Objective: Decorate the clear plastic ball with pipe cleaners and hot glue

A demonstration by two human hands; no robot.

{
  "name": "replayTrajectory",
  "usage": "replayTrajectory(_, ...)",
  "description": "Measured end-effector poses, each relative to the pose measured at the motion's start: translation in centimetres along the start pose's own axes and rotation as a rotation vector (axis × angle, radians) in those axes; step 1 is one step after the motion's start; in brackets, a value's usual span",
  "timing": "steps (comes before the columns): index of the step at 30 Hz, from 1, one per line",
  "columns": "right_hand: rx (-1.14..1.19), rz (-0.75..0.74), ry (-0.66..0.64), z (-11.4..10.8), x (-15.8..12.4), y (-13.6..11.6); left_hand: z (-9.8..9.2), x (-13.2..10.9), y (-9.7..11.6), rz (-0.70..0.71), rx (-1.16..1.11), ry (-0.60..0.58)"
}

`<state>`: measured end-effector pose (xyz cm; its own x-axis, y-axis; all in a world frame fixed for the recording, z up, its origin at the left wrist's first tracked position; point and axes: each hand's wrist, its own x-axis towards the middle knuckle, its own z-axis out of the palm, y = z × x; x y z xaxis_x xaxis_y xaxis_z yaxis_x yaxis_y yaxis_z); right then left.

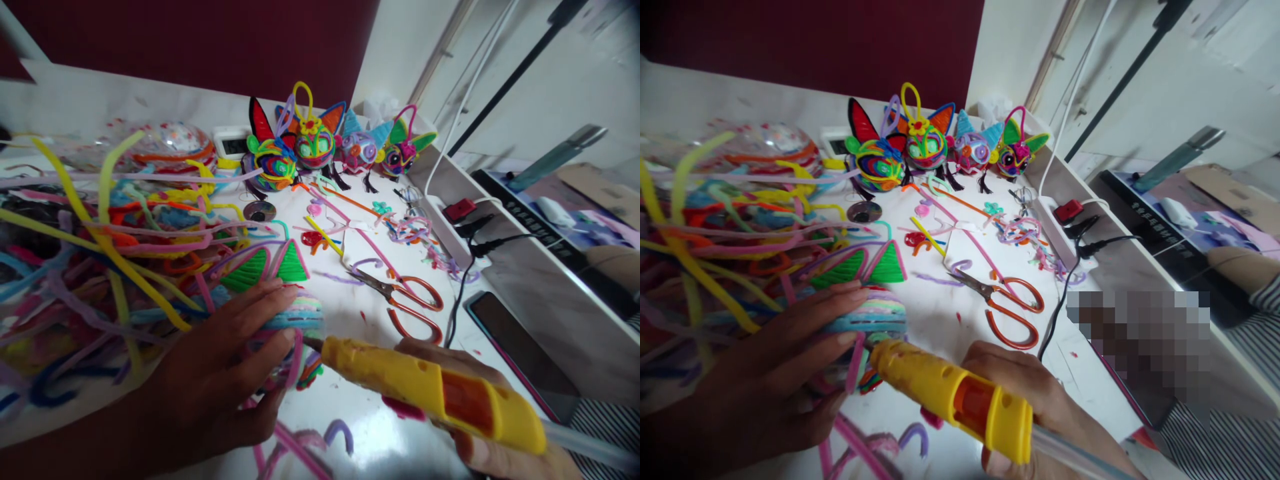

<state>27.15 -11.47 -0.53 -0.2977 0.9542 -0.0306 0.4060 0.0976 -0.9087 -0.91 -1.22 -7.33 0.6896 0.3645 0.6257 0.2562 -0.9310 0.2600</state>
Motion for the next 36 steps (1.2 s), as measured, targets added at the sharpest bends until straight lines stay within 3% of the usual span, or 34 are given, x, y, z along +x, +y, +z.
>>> replayTrajectory(8, -0.032, -0.1, -0.036, -0.1, -0.4, 1.7, 0.0, -0.2, -0.1, -0.022, -0.019, -0.015)
replayTrajectory(13, 0.055, -0.09, -0.063, -0.7, -0.8, 0.8, 0.0, -0.1, -0.2, 0.001, -0.017, -0.013)
replayTrajectory(16, 0.016, -0.102, -0.002, -0.7, -1.6, 0.2, 0.1, 0.1, -0.1, -0.026, -0.042, 0.001)
replayTrajectory(21, -0.247, -0.148, 0.214, 0.4, -2.8, 1.5, 0.2, 0.5, 0.2, -0.055, -0.055, 0.028)
replayTrajectory(27, -0.733, -0.189, 0.182, 2.1, -2.1, 4.4, 0.3, 0.7, 0.1, 0.012, -0.018, 0.077)
replayTrajectory(32, -0.804, -0.172, 0.138, 2.4, -1.3, 1.8, 0.4, 0.9, 0.1, 0.008, -0.012, 0.107)
replayTrajectory(36, -0.786, -0.346, 0.217, 3.0, 0.5, -1.0, 0.3, 1.0, 0.1, 0.029, -0.007, 0.106)
